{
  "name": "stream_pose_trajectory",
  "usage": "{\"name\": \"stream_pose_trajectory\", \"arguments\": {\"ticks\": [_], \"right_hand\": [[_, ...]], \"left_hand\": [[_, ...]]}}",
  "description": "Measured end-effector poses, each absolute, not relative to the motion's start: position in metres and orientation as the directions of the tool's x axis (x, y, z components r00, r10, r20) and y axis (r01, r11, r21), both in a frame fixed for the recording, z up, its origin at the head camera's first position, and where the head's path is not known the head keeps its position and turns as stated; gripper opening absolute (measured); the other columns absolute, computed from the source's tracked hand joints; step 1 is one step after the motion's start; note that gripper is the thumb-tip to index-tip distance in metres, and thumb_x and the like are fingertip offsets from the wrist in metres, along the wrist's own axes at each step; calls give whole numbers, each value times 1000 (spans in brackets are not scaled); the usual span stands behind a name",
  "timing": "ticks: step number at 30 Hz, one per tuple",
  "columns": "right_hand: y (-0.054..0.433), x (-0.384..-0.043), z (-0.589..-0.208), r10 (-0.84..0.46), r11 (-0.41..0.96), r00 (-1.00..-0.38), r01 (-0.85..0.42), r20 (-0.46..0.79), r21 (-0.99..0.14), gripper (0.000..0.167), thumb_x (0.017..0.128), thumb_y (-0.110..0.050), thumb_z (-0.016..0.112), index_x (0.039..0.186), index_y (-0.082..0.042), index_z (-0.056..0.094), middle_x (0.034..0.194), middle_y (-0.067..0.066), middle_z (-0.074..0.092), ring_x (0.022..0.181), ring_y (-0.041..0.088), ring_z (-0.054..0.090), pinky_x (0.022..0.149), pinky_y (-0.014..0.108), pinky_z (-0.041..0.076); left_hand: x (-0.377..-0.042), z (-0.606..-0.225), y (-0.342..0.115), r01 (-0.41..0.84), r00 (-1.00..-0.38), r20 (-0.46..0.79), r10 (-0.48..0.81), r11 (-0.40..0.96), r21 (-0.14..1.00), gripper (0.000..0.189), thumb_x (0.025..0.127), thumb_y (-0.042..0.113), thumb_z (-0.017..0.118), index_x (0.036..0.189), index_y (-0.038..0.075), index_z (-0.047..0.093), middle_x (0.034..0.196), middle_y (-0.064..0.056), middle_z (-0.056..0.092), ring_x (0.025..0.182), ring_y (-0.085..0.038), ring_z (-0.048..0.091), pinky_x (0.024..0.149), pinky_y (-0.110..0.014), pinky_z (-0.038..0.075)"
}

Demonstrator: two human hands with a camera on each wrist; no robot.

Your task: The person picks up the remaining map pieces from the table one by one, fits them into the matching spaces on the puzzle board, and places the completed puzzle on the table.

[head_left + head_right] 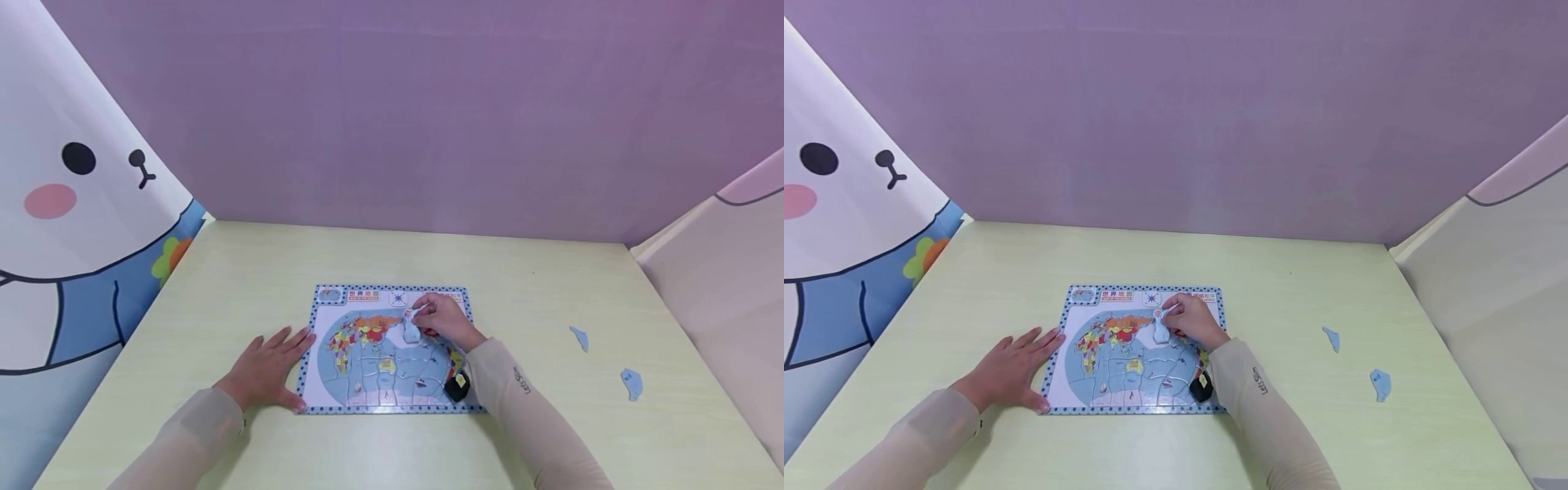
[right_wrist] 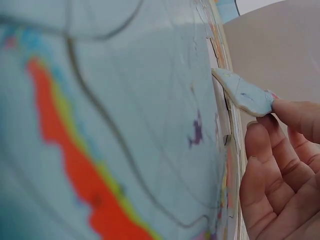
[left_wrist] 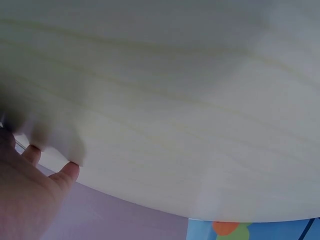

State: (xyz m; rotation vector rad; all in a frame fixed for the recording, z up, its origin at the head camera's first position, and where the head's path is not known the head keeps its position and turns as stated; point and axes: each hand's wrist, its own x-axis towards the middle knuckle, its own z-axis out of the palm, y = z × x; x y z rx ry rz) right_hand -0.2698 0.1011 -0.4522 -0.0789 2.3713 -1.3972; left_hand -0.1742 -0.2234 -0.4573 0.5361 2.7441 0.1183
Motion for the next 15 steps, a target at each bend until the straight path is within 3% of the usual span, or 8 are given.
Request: {"name": "stream_pose_trajectory", "arguments": {"ticks": [15], "right_hand": [[103,-270,-451,-236,563,-917,140,-321,-814,12,88,-15,71,93,-6,64,85,6,65,71,19,59,65,27,49]], "left_hand": [[-174,-457,-223,368,-871,-294,393,920,138,113,61,70,74,148,9,35,154,-10,31,139,-40,25,103,-69,24]]}}
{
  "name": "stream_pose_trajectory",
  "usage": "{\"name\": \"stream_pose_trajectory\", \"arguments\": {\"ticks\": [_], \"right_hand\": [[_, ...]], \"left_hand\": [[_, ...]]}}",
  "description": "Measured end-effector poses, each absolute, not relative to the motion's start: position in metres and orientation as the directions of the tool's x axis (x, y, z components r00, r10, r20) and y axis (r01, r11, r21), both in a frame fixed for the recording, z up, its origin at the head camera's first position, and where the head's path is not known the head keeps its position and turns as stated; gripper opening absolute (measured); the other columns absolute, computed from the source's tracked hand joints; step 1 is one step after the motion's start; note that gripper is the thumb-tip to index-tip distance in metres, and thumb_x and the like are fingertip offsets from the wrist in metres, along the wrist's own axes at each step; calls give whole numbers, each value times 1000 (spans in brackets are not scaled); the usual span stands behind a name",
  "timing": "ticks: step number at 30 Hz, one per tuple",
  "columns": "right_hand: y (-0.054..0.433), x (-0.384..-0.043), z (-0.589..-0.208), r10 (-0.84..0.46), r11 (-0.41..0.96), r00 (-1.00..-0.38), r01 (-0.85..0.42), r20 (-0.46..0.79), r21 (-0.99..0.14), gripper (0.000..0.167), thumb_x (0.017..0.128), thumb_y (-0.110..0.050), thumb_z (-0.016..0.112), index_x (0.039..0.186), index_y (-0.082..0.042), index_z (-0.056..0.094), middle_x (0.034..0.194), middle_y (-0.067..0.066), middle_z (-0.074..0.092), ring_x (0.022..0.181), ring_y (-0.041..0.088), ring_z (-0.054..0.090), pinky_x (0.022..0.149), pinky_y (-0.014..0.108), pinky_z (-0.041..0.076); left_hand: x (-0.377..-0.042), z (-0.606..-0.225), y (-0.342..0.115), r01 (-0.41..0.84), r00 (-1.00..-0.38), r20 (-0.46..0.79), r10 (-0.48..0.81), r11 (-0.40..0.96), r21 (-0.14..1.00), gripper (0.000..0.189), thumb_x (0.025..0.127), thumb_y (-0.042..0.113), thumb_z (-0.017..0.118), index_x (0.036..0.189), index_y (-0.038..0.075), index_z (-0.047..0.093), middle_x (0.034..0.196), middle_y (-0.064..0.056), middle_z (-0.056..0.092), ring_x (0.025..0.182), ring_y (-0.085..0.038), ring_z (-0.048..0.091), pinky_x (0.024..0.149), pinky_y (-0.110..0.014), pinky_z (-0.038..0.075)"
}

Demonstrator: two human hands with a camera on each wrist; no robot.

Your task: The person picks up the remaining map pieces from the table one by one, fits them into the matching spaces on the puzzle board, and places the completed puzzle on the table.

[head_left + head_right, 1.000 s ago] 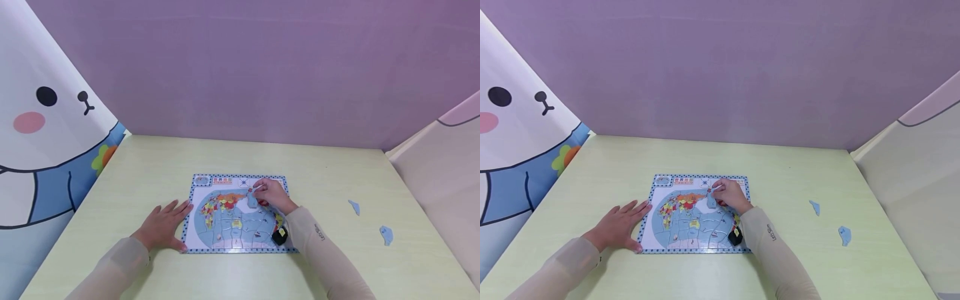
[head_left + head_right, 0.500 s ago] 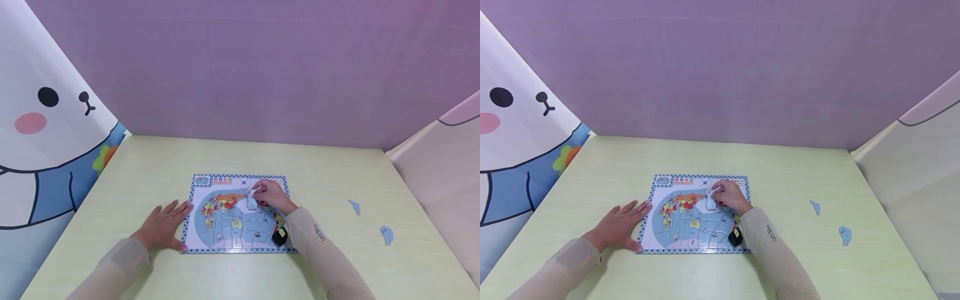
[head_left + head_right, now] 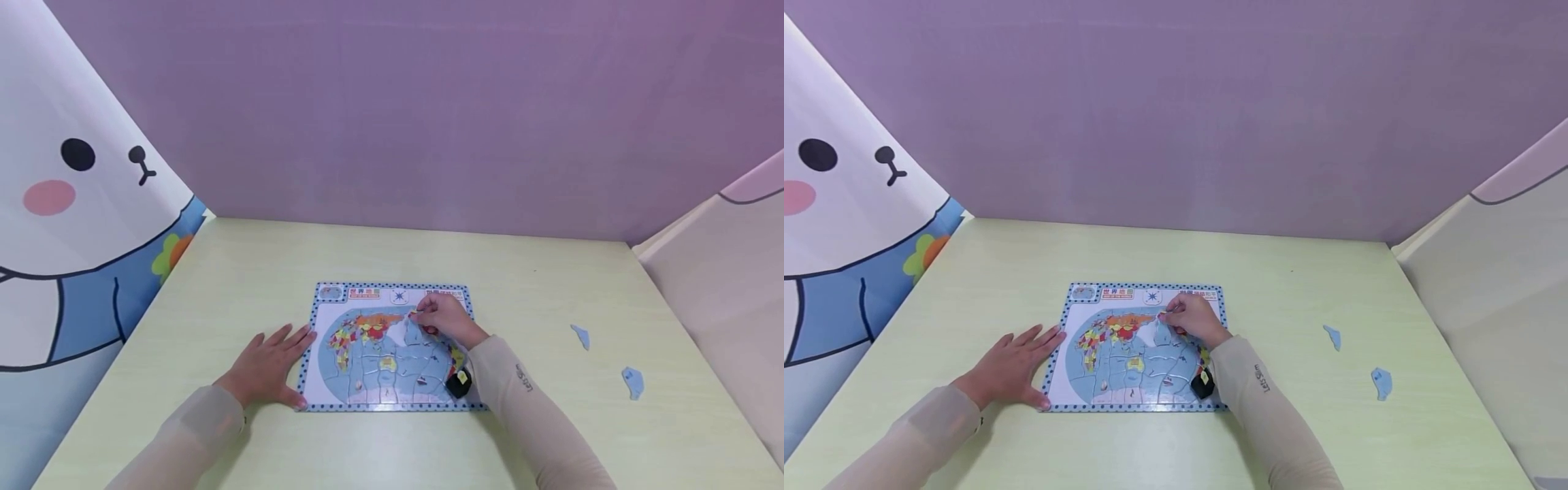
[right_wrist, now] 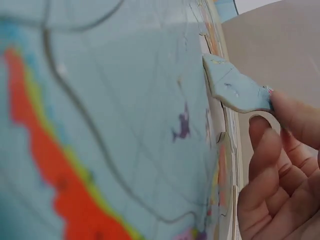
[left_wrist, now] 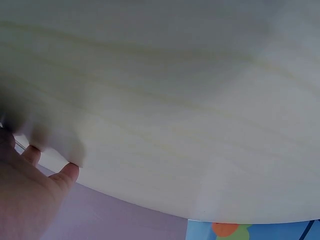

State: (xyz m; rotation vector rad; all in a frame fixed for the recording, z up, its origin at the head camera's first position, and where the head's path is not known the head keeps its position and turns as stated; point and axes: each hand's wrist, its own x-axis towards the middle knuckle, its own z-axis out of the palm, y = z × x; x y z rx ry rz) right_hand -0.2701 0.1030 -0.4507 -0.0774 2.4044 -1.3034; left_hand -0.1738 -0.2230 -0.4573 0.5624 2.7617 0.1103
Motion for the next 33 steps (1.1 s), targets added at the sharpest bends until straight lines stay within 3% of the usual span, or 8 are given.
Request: {"name": "stream_pose_trajectory", "arguments": {"ticks": [9,22,27,33], "right_hand": [[104,-269,-450,-251,555,-920,116,-299,-823,35,92,-14,66,126,-9,62,83,5,66,73,18,62,73,31,50],[108,-271,-451,-215,608,-934,100,-284,-788,10,87,-9,70,96,-4,69,91,6,61,82,19,57,70,28,46],[109,-268,-450,-210,632,-916,139,-342,-762,13,83,-13,74,93,-6,70,98,5,64,85,19,58,72,29,48],[108,-267,-453,-212,657,-906,145,-366,-739,13,80,-14,75,88,-6,68,88,4,64,75,18,58,65,27,46]], "left_hand": [[-175,-455,-222,370,-867,-304,395,919,136,113,62,69,74,149,9,34,154,-10,31,140,-40,24,104,-68,23],[-174,-453,-223,347,-867,-325,379,925,151,114,61,69,74,149,9,33,155,-11,30,140,-41,22,104,-69,20],[-175,-454,-224,348,-867,-328,376,927,143,114,61,70,73,150,10,33,155,-10,29,141,-40,22,104,-69,21],[-176,-456,-222,338,-866,-338,369,929,150,115,61,70,73,150,11,32,155,-9,28,141,-40,20,105,-69,19]]}}
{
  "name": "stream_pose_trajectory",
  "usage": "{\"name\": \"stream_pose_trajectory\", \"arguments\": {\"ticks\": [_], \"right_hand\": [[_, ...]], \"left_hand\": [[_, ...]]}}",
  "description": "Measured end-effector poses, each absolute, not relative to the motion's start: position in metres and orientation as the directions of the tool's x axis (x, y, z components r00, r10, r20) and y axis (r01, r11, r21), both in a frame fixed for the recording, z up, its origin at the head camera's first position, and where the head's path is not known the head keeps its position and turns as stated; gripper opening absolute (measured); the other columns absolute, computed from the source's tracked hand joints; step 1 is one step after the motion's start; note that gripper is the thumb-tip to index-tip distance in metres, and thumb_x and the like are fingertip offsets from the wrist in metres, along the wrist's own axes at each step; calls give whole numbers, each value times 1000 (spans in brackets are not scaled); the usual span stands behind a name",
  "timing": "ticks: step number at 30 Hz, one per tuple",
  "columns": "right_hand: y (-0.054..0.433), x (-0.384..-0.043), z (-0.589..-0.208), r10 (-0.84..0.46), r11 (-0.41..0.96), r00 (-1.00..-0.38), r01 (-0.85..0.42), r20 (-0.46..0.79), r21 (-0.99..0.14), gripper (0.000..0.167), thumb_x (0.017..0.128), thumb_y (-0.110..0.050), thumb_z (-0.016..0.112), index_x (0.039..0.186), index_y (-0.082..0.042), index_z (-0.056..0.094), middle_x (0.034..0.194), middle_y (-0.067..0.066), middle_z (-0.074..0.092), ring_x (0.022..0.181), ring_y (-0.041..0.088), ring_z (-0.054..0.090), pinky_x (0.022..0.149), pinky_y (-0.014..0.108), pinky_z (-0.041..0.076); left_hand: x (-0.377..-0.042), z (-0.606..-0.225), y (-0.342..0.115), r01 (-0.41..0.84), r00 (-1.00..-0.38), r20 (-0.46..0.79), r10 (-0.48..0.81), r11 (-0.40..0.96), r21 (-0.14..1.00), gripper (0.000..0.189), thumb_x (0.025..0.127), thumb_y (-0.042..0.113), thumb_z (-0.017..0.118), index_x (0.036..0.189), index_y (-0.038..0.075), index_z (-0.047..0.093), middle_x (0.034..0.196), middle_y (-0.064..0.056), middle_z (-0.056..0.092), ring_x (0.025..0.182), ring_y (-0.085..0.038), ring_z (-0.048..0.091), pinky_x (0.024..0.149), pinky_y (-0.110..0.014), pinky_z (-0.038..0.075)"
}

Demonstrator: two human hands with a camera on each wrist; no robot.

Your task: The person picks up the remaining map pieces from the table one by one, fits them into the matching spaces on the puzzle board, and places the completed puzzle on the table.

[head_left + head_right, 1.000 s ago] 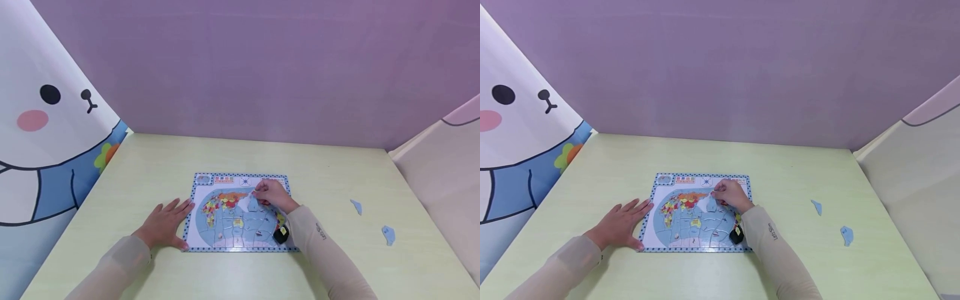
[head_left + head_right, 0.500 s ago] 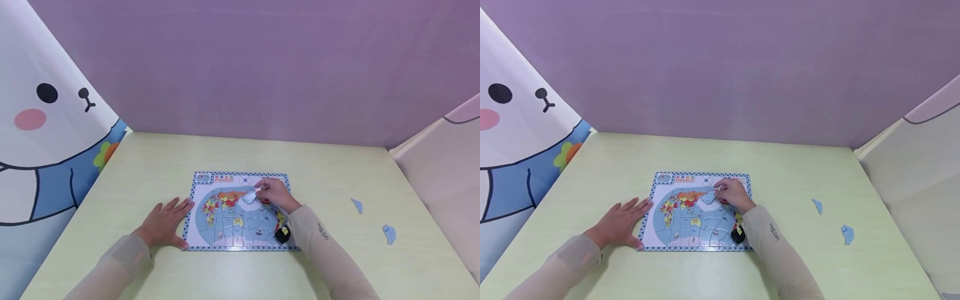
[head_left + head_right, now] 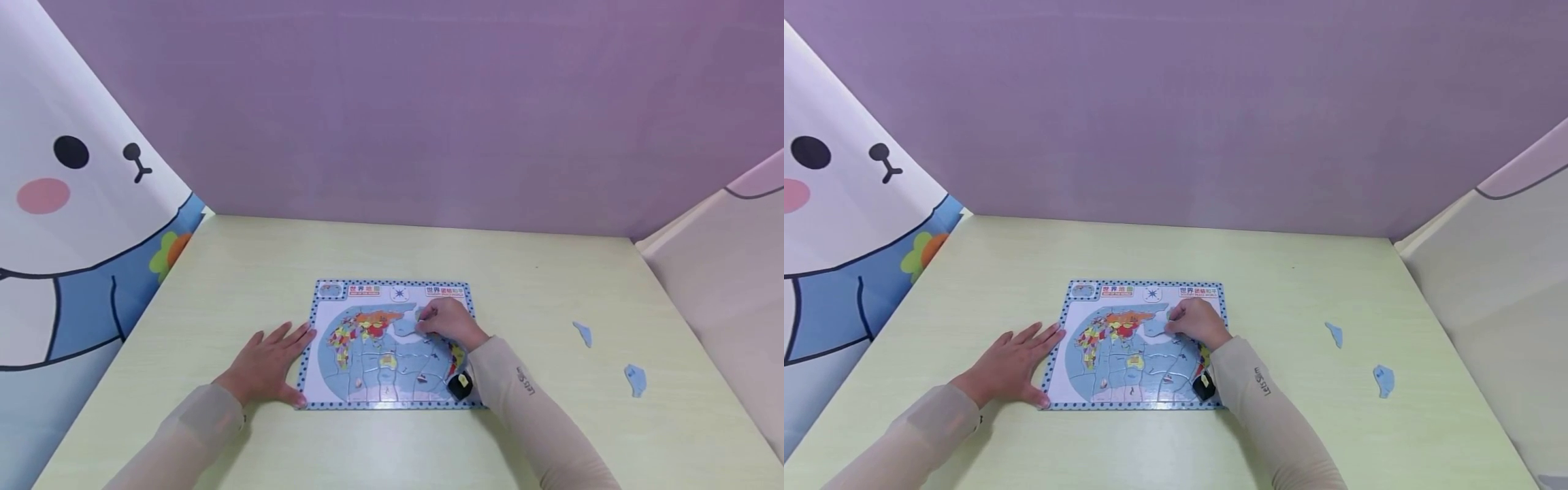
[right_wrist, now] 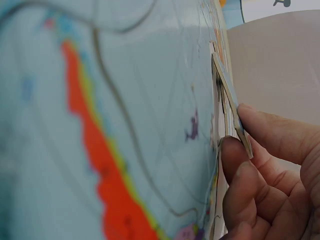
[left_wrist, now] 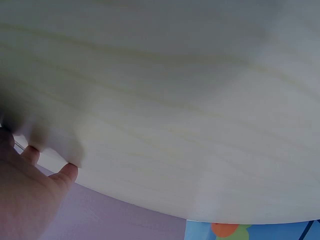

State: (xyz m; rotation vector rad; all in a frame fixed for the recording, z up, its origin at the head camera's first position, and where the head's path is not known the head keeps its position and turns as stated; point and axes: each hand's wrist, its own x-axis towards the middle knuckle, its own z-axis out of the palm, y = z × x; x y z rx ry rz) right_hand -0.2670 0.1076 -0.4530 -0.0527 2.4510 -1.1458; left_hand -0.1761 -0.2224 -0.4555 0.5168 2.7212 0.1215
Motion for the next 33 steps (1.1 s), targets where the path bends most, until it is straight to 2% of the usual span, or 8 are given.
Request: {"name": "stream_pose_trajectory", "arguments": {"ticks": [9,16,19,27,33], "right_hand": [[105,-266,-452,-249,685,-881,132,-401,-716,11,81,-15,75,86,-9,67,84,3,63,72,18,56,63,27,45],[102,-267,-450,-274,707,-885,80,-376,-702,11,83,-14,74,91,-9,70,98,3,64,81,17,57,70,29,48],[100,-267,-450,-268,732,-887,66,-375,-679,11,83,-16,74,92,-10,70,99,3,65,82,17,57,71,30,47],[99,-266,-448,-256,773,-883,58,-394,-632,13,83,-20,75,86,-11,66,90,1,64,74,17,57,64,27,46],[98,-266,-448,-291,783,-871,21,-395,-622,13,83,-19,76,82,-10,66,84,0,63,71,17,57,63,26,46]], "left_hand": [[-176,-456,-223,350,-865,-327,382,924,154,113,62,68,74,149,9,33,155,-10,30,141,-40,22,105,-68,20],[-176,-457,-223,357,-865,-317,390,921,158,113,62,67,75,149,9,34,154,-11,30,140,-40,22,104,-69,21],[-177,-457,-223,357,-865,-317,389,921,157,113,62,68,75,149,9,33,155,-11,30,141,-40,22,104,-69,20],[-177,-457,-223,361,-865,-316,391,920,151,113,62,69,74,149,9,32,155,-11,29,141,-40,22,105,-68,20],[-177,-459,-223,366,-866,-308,395,919,148,113,62,69,73,149,9,33,154,-11,30,140,-40,23,104,-68,21]]}}
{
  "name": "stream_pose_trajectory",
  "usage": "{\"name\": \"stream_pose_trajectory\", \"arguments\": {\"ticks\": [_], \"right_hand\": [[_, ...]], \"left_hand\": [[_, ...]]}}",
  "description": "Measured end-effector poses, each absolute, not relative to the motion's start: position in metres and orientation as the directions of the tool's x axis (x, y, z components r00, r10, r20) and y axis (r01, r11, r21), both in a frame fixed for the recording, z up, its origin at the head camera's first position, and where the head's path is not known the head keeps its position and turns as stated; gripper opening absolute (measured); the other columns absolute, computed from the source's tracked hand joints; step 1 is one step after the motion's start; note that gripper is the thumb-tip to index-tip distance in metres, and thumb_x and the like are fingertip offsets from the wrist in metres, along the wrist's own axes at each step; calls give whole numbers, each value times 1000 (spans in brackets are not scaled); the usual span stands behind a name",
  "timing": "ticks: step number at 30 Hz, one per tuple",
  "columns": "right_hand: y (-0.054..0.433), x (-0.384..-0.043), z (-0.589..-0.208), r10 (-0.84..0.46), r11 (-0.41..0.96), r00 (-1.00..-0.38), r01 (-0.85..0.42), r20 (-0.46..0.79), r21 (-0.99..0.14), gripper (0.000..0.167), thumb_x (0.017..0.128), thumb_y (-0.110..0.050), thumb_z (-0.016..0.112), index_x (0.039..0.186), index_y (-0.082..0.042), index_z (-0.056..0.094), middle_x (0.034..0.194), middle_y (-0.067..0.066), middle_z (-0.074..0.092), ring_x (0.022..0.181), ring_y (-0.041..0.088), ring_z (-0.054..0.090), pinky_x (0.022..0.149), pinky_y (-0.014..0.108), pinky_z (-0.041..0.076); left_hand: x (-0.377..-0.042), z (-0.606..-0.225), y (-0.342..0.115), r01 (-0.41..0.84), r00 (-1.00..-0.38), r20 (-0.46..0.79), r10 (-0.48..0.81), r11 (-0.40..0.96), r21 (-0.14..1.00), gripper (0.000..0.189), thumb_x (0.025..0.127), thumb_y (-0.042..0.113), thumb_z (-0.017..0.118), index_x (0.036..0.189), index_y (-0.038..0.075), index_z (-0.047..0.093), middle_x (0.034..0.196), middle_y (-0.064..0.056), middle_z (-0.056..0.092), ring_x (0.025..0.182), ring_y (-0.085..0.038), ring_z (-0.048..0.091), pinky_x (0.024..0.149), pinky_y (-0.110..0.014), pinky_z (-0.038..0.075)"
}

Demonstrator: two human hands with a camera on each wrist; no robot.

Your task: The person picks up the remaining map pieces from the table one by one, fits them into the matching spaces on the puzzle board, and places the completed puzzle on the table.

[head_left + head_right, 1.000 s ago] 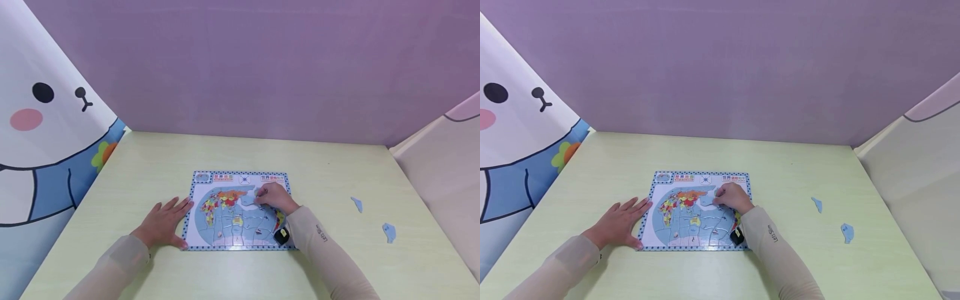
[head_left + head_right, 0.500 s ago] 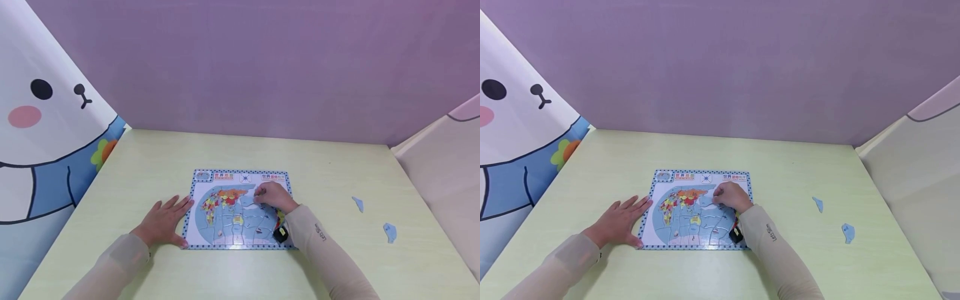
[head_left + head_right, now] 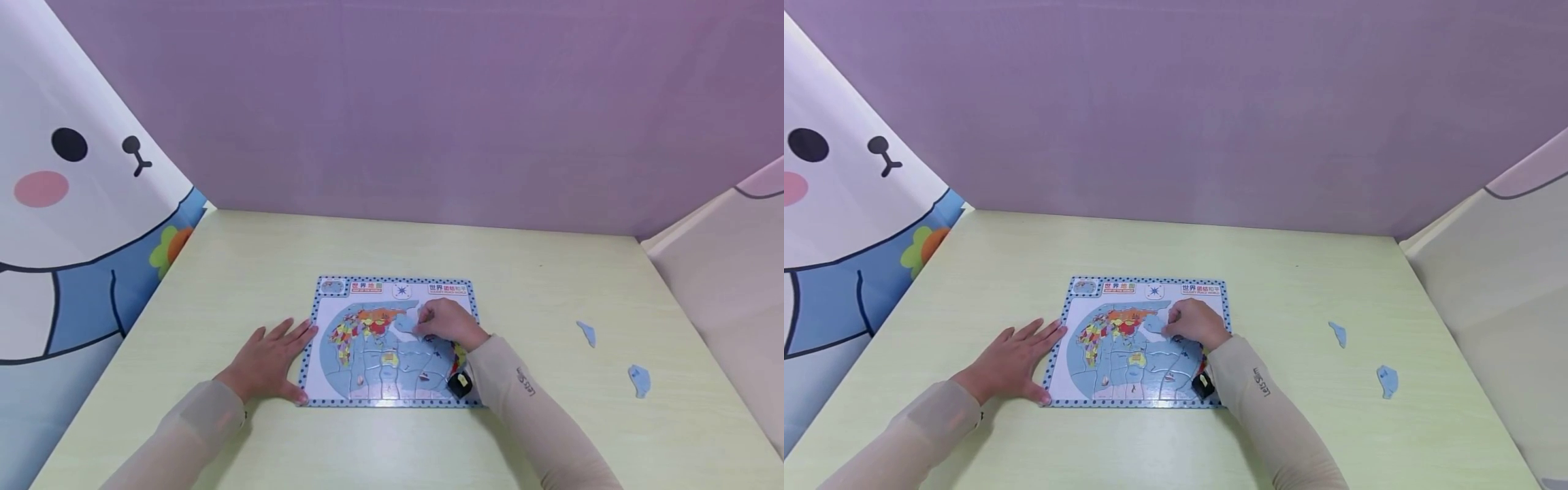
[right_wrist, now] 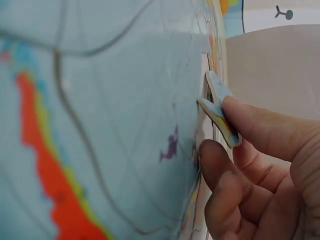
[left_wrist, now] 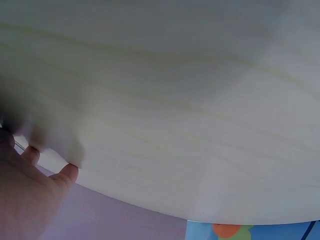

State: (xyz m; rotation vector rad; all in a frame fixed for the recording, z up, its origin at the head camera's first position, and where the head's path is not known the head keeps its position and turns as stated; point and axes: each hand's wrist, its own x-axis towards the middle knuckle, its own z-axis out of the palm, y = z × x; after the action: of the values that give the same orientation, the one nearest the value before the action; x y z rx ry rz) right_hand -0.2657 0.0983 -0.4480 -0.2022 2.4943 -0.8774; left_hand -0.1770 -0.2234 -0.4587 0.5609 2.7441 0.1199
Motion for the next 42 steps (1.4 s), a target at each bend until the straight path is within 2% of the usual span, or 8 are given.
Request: {"name": "stream_pose_trajectory", "arguments": {"ticks": [9,15,22,27,35,42], "right_hand": [[92,-266,-445,-324,771,-853,13,-409,-637,16,82,-12,75,96,-7,71,102,5,66,80,17,59,75,31,50],[86,-267,-445,-329,769,-847,17,-417,-639,12,83,-17,75,92,-8,72,96,2,66,79,16,58,73,30,47],[77,-268,-445,-305,787,-852,27,-427,-616,16,82,-19,76,92,-8,70,89,1,65,71,17,56,63,28,44],[78,-269,-442,-301,786,-857,24,-417,-618,11,84,-19,74,85,-10,70,85,0,65,69,18,56,63,28,44],[103,-270,-440,-275,733,-884,62,-379,-677,13,88,-8,67,100,-2,66,99,8,64,74,18,59,67,29,52],[136,-273,-435,-246,696,-904,85,-348,-713,23,90,-6,62,112,3,62,99,14,64,73,19,62,68,31,53]], "left_hand": [[-178,-458,-224,367,-865,-311,393,919,142,113,62,69,73,149,9,33,154,-11,30,140,-40,23,104,-69,22],[-177,-457,-223,368,-866,-308,394,919,143,113,62,69,73,149,9,34,154,-11,31,140,-40,24,104,-68,23],[-176,-458,-224,378,-867,-287,408,913,155,112,62,69,74,148,8,36,153,-11,33,139,-40,26,102,-68,25],[-176,-458,-224,388,-868,-274,415,910,147,112,61,69,74,147,7,36,153,-11,34,138,-40,28,101,-68,26],[-176,-453,-223,380,-868,-286,406,914,143,113,61,69,75,148,8,36,153,-11,33,139,-40,26,102,-68,25],[-177,-456,-223,376,-867,-292,403,915,146,113,61,69,75,147,8,36,153,-12,33,138,-41,26,102,-69,25]]}}
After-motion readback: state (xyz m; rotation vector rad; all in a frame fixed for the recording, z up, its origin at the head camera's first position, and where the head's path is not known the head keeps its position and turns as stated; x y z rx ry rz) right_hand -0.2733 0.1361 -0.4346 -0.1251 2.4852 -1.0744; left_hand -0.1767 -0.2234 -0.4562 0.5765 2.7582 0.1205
